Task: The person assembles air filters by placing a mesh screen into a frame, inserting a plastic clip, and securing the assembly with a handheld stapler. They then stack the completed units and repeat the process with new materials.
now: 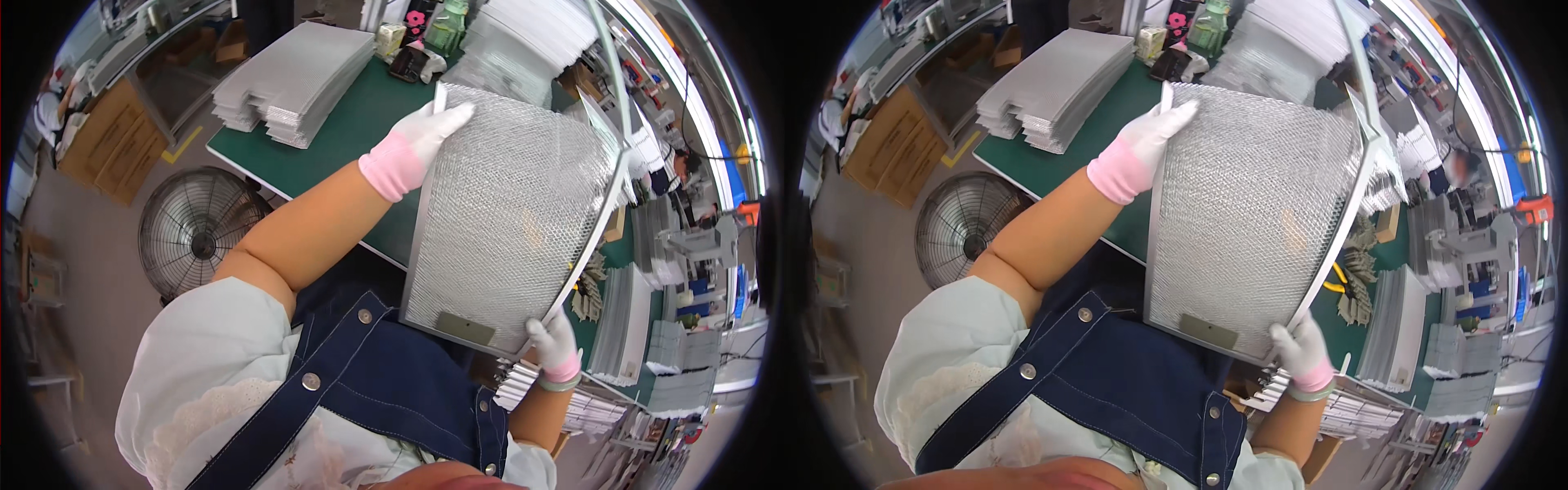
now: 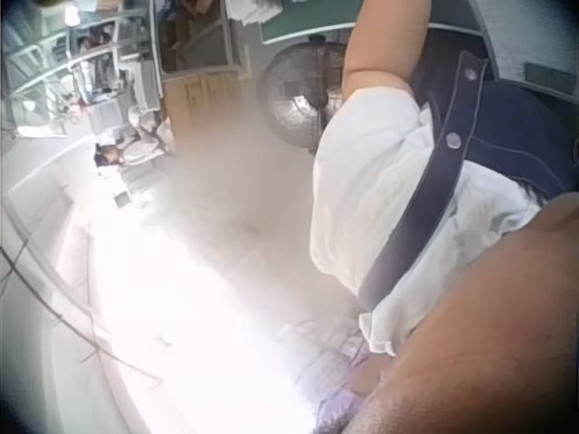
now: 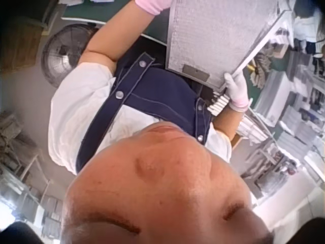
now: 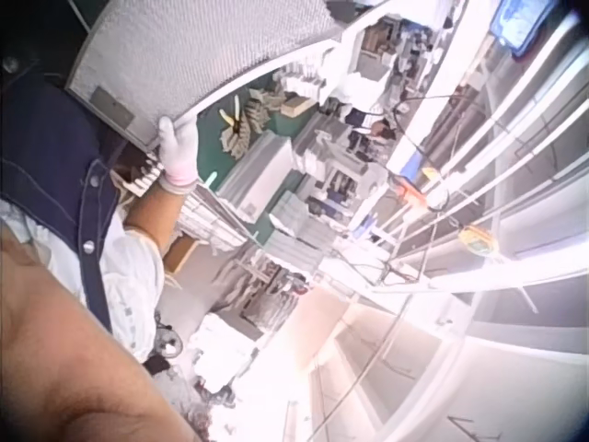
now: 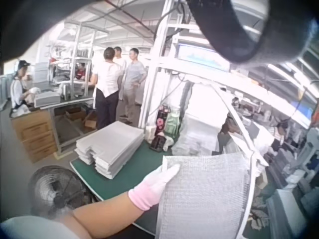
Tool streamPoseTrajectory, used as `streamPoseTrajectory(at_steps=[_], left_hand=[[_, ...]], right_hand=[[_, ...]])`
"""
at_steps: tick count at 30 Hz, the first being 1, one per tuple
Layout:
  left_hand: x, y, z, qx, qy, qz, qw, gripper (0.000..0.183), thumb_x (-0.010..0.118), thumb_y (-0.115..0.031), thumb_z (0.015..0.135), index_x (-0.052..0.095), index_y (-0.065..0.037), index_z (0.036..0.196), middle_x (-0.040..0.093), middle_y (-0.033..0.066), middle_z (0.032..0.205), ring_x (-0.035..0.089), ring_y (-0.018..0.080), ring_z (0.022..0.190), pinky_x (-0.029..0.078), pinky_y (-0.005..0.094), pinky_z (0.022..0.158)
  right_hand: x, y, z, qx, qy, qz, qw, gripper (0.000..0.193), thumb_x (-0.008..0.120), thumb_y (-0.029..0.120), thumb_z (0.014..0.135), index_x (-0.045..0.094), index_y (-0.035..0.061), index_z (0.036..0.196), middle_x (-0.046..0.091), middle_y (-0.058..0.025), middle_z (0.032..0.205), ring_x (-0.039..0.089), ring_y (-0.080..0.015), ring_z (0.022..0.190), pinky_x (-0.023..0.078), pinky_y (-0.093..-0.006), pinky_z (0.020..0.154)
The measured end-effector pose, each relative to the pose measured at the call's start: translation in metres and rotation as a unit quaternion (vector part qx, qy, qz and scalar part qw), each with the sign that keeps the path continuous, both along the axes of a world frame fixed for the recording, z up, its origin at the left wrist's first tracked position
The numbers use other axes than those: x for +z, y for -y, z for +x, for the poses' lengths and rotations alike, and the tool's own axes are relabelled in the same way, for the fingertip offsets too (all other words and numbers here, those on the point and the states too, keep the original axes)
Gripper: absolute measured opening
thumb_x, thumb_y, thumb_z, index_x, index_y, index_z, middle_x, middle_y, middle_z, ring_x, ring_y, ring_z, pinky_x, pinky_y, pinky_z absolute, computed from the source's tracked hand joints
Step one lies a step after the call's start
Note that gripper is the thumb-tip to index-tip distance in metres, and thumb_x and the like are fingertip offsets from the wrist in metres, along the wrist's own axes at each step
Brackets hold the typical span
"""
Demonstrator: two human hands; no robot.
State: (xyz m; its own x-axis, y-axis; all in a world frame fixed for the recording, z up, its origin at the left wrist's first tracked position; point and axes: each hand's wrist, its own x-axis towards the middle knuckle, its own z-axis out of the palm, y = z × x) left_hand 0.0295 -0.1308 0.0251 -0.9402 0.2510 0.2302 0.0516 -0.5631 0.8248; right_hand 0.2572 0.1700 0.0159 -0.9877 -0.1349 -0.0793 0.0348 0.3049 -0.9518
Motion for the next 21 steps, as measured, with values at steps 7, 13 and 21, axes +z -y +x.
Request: streamPoseTrajectory(at_steps=[7,13,21], left_hand=[[-0.104,0.008,0.119,0.169,-0.234,-0.306,0.907,0.041,0.048,-0.017,0.1,0.046,0.009,0.131,0.061,0.0175,0.117,0.059,0.027,0.106,0.046,0.0363,0.098],[-0.035,0.058,0.122,-0.458,-0.18,-0.604,0.627,0.039,0.058,-0.034,0.094,0.068,0.001,0.109,0.069,0.0162,0.103,0.066,0.026,0.096,0.053,0.0365,0.088],[0.087,-0.088,0.079,-0.272,-0.495,-0.634,0.528,0.034,0.065,-0.028,0.09,0.062,0.0,0.109,0.065,0.015,0.088,0.065,0.0265,0.085,0.051,0.0374,0.079]], right_hand=[[0.067,-0.065,-0.039,0.131,0.202,0.064,0.968,0.051,0.059,0.011,0.091,0.045,-0.0072,0.137,0.06,-0.0086,0.124,0.055,-0.0139,0.112,0.042,-0.03,0.101],[0.052,-0.056,-0.048,0.143,0.294,0.106,0.939,0.04,0.06,0.008,0.09,0.053,-0.0042,0.128,0.063,-0.0069,0.112,0.057,-0.0131,0.103,0.046,-0.03,0.094],[0.103,0.007,-0.071,0.243,0.172,0.346,0.89,0.038,0.061,0.015,0.088,0.057,0.0005,0.123,0.065,-0.0108,0.091,0.062,-0.0184,0.086,0.048,-0.0327,0.081]])
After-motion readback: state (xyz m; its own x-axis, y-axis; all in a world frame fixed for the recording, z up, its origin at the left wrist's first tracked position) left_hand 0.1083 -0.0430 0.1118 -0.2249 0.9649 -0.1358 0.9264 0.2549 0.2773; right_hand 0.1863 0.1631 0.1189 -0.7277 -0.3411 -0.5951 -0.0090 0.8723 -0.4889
